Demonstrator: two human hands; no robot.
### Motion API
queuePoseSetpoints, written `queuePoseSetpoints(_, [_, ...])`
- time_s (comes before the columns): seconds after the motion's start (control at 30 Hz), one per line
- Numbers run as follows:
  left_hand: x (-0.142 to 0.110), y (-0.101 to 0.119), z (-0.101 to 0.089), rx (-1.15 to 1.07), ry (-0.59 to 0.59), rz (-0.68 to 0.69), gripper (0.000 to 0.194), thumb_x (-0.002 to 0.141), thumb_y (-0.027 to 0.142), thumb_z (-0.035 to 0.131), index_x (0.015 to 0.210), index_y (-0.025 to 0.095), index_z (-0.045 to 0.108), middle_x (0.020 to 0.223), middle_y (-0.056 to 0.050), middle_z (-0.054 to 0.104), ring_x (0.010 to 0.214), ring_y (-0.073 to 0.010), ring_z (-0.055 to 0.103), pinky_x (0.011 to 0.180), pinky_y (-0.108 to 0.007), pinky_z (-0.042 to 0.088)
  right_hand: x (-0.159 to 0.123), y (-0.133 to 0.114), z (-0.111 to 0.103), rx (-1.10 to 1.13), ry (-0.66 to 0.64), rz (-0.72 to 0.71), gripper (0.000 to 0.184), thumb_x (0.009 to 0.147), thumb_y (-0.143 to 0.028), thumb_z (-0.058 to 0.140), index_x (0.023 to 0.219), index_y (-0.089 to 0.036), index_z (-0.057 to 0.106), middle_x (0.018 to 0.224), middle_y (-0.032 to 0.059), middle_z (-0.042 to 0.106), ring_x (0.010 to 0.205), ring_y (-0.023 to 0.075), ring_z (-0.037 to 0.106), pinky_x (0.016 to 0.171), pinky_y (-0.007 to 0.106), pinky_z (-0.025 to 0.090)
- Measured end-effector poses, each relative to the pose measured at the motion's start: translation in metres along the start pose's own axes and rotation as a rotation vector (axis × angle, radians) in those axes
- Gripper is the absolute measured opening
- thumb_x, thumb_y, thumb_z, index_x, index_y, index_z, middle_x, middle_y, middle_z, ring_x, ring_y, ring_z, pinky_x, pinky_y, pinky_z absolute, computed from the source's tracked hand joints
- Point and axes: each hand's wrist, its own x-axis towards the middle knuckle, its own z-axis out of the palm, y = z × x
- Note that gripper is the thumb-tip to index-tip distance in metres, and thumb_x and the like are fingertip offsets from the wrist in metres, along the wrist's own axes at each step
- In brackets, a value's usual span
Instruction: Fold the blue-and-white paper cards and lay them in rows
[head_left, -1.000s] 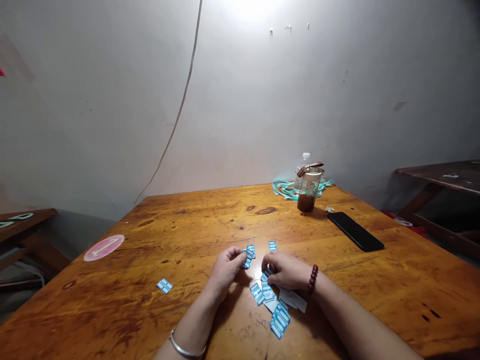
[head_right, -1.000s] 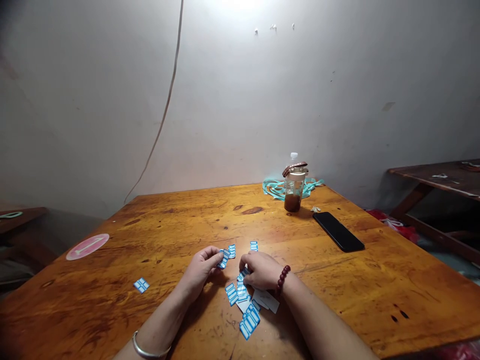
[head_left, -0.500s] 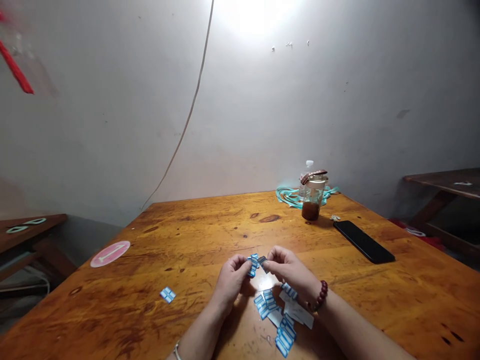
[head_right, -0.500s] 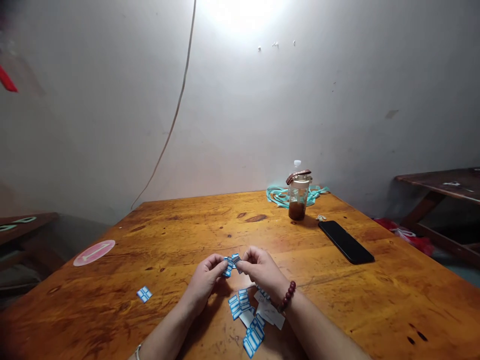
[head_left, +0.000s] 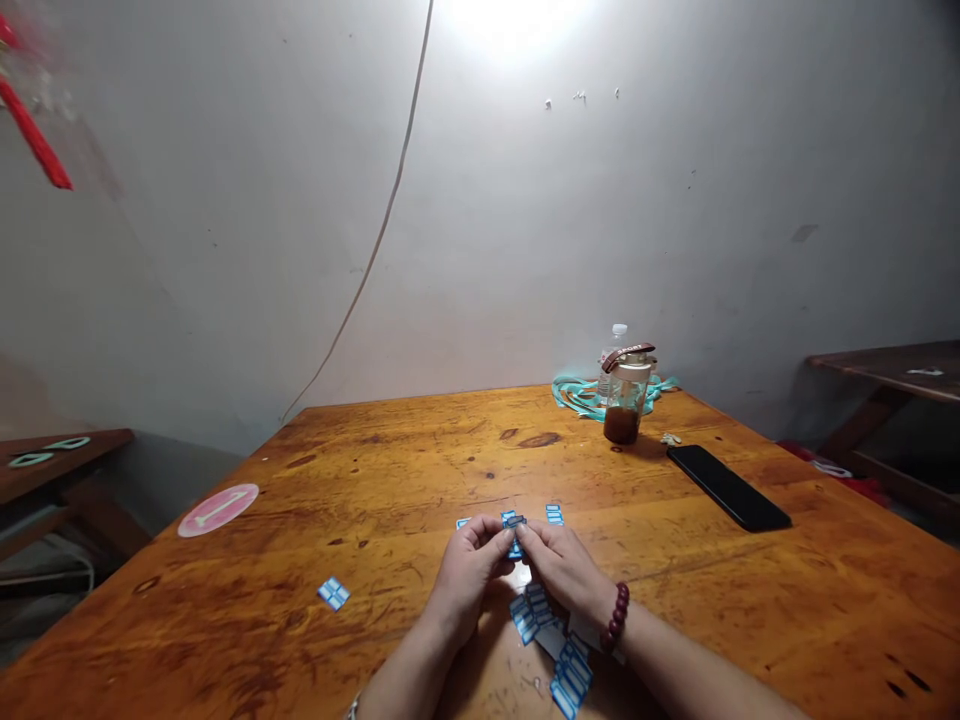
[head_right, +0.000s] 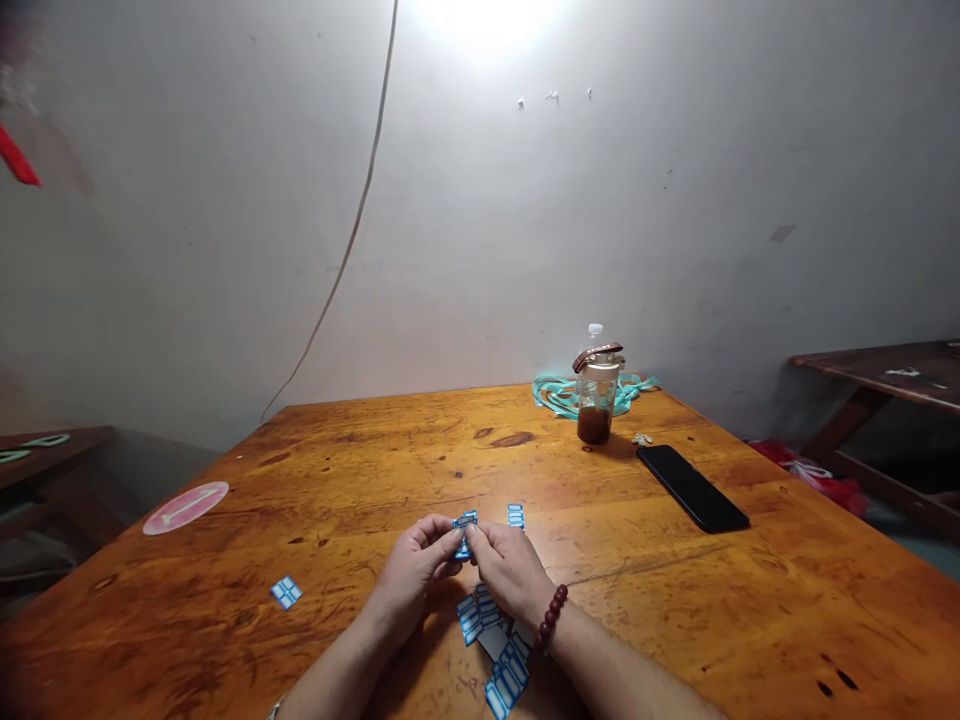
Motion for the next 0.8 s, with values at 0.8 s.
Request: queuePoseSetpoints(0.8, [0.006, 0.002, -0.008, 0.099, 0.064, 0.052, 0.020, 0.062, 0.030, 0.064, 0.065, 0.014, 0.052, 0.058, 0.001, 0.056, 0.051, -0.0078, 0.050, 0.048, -0.017, 0.037, -0.003, -0.001, -0.035, -0.262, -0.292, 0.033, 0.005, 0.066, -0.013, 0.049, 0.066, -0.015, 0.052, 0.060, -0.0033, 0.050, 0.054, 0.0070, 0.041, 0.048, 0.016, 0.029])
